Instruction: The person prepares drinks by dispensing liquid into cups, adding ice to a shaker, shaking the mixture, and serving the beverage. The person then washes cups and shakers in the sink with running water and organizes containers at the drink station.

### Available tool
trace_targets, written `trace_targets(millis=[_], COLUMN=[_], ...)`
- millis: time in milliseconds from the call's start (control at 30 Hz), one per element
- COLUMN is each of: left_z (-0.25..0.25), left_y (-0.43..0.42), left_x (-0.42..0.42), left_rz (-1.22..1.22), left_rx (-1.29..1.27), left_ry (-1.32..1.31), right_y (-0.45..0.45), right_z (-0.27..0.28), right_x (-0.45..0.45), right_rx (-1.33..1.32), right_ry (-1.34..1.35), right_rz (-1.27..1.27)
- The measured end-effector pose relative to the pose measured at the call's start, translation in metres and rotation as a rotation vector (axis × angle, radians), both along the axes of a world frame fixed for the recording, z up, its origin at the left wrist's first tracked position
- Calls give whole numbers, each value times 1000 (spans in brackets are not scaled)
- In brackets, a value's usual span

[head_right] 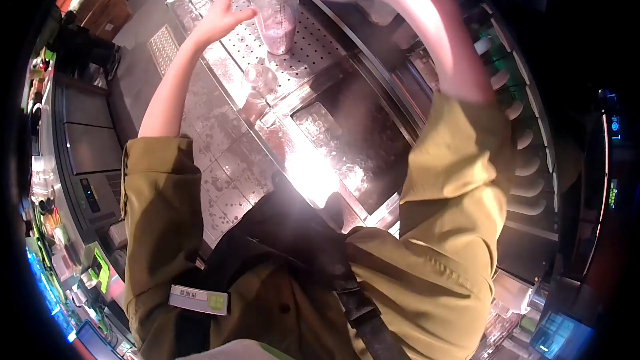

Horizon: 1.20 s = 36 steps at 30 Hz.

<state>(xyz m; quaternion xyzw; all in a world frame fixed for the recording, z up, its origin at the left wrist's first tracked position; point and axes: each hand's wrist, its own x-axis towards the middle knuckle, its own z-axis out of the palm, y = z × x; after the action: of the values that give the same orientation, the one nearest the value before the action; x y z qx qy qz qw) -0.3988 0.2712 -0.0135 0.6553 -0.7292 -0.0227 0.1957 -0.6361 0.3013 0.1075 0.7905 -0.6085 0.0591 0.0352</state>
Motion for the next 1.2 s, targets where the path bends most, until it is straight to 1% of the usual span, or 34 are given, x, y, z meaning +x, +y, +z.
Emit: trace_targets(millis=[33,100,133,167,233,300,333,367,400,433,467,500,533,567,600,633,700,767,800,833,867,900,933,967,1000,1033,1067,1100,1133,1167,1200], left_z=[-20,-94,-110,-125,-170,-206,-209,-210,-212,-217,-221,-221,-216,-218,-194,-159,-114,-71,-51,-34,-31,-38,-50,-50,-51,-52,-52,-53,-56,-47,-46], left_y=[-7,-25,-12,10,39,51,54,55,55,57,59,59,64,67,69,70,49,11,-4,-20,-38,-56,-73,-72,-75,-77,-77,-76,-76,-71,-72], left_x=[11,46,50,49,39,24,20,16,13,12,14,17,20,25,22,18,20,11,-1,-11,-15,-17,-15,-19,-21,-22,-23,-24,-24,-22,-22], left_rz=[-93,-273,-202,-130,-169,-163,-170,-175,-176,-102,-29,44,160,198,219,233,133,-31,-53,-76,-105,-130,-239,-222,-254,-289,-298,-309,-312,-340,-364], left_rx=[-52,-160,-28,104,241,177,197,212,231,204,178,145,134,27,-85,-198,-338,-397,-395,-398,-389,-376,-356,-344,-314,-279,-283,-282,-296,-269,-221], left_ry=[302,906,897,884,664,565,622,682,745,774,798,818,881,1132,1224,1312,1145,1092,1006,919,820,725,711,596,612,624,631,638,637,624,619], right_y=[-13,18,23,25,23,26,32,37,51,51,57,65,75,87,95,99,101,98,91,95,102,104,108,111,120,110,95,78,49,18,-8], right_z=[-27,-50,-80,-123,-231,-319,-343,-357,-352,-344,-314,-337,-351,-377,-393,-400,-392,-398,-398,-399,-398,-368,-338,-408,-362,-304,-273,-248,-213,-169,-133], right_x=[-20,-19,-22,-20,-11,14,16,15,9,-8,-19,-51,-89,-119,-142,-155,-150,-150,-150,-149,-147,-134,-115,-138,-102,-88,-71,-44,-16,18,49], right_rx=[-190,124,230,321,401,515,550,581,251,292,187,10,-27,11,-32,-63,-129,46,123,145,165,470,635,768,449,748,753,450,212,115,-41], right_ry=[211,173,245,327,397,288,223,160,66,-202,-217,-366,-225,-80,-47,-58,37,-5,-28,-24,-17,-123,-51,47,67,-103,-392,-544,-741,-884,-897], right_rz=[-81,-304,-270,-220,-47,-72,-61,-46,-76,-185,-376,-517,-519,-666,-719,-657,-668,-790,-849,-803,-755,-805,-790,-688,-478,-546,-523,-429,-259,-175,-65])
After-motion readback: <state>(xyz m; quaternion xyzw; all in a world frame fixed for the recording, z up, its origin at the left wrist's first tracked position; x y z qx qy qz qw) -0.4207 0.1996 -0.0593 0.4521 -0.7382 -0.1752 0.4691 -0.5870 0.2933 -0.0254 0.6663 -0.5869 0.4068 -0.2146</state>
